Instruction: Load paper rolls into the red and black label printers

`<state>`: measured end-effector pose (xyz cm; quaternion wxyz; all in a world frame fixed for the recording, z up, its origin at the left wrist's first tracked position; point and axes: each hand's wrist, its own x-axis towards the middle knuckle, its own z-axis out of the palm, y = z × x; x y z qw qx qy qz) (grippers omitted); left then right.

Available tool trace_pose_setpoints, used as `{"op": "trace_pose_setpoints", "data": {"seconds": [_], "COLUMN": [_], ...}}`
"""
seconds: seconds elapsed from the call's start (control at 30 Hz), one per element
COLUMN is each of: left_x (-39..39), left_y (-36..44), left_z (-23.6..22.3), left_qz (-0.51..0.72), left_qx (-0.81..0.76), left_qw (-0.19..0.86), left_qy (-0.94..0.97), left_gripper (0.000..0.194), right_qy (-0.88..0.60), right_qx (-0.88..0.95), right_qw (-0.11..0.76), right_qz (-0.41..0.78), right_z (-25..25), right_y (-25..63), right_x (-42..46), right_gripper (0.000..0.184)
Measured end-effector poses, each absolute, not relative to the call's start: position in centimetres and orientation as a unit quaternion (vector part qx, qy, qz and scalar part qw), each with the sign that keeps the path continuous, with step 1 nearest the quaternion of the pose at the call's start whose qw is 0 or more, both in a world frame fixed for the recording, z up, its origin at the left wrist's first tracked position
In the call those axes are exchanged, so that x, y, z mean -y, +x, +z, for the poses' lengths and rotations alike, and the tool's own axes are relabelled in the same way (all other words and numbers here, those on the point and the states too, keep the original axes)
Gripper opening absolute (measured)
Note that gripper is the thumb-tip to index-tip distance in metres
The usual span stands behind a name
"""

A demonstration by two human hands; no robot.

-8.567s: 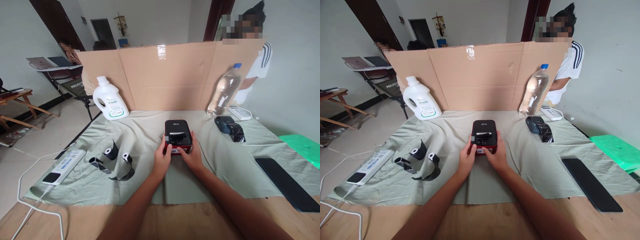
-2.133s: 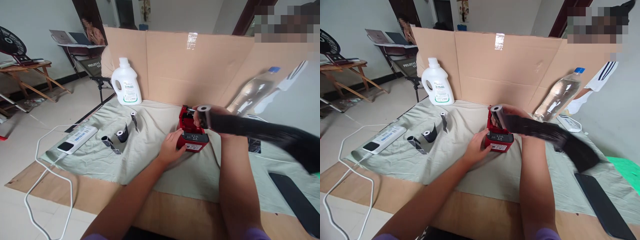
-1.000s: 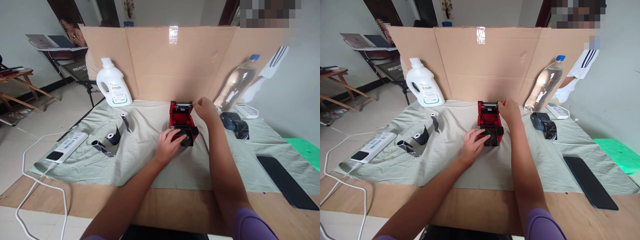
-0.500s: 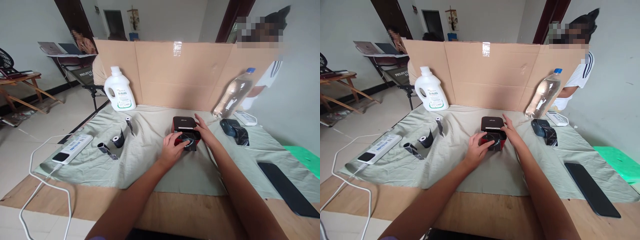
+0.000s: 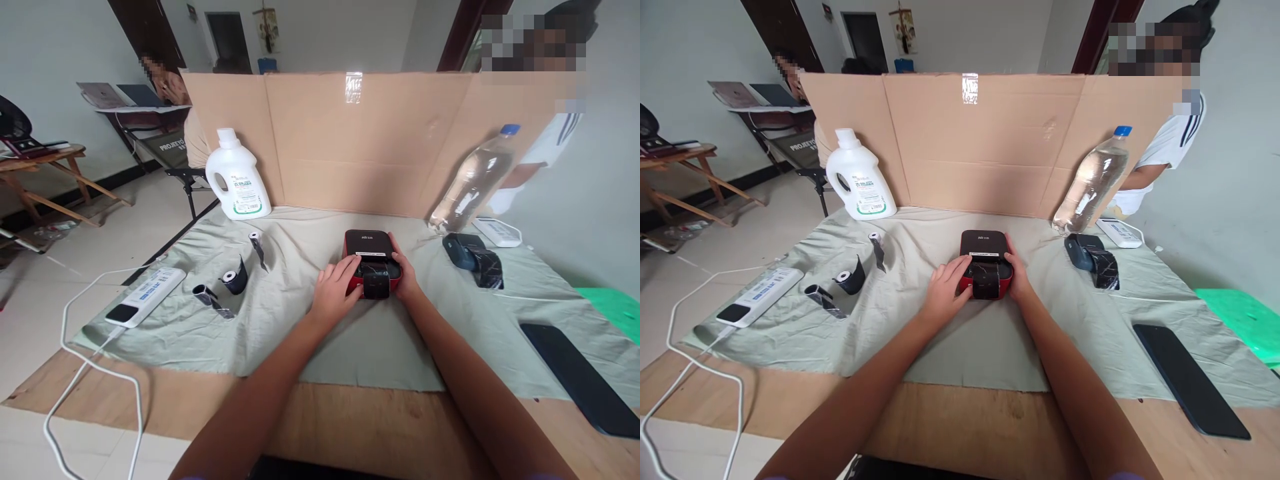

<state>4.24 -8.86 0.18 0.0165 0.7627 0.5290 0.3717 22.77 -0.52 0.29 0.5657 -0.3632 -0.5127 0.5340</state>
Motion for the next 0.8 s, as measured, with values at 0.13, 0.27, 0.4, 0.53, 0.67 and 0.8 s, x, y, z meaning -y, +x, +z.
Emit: {"op": "trace_pose_setpoints", "data": {"seconds": [0.13,0.27,0.4,0.53,0.67,0.8], "left_x": [8.6,8.5,8.5,8.5,8.4,8.2], "left_y": [4.2,4.3,4.5,4.7,4.6,4.4], "left_z": [0.5,0.7,0.2,-0.5,-0.6,-0.3], "left_qz": [0.381,0.394,0.414,0.437,0.438,0.429], "left_qx": [-0.532,-0.523,-0.516,-0.497,-0.497,-0.517], "left_qw": [0.034,0.057,0.072,0.08,0.079,0.078], "left_qy": [0.755,0.753,0.746,0.746,0.745,0.737], "left_gripper": [0.062,0.062,0.058,0.062,0.067,0.068], "right_qy": [-0.404,-0.412,-0.371,-0.344,-0.325,-0.331], "right_qx": [0.543,0.533,0.512,0.499,0.495,0.447], "right_qw": [0.544,0.553,0.577,0.591,0.593,0.605], "right_qz": [0.496,0.49,0.517,0.532,0.547,0.57], "right_z": [0.8,1.1,0.5,-0.2,-0.3,-0.6], "right_y": [22.8,22.9,22.7,22.6,22.7,23.1], "right_x": [0.3,0.2,0.4,0.8,0.6,-0.6], "right_gripper": [0.071,0.071,0.067,0.063,0.063,0.064]}}
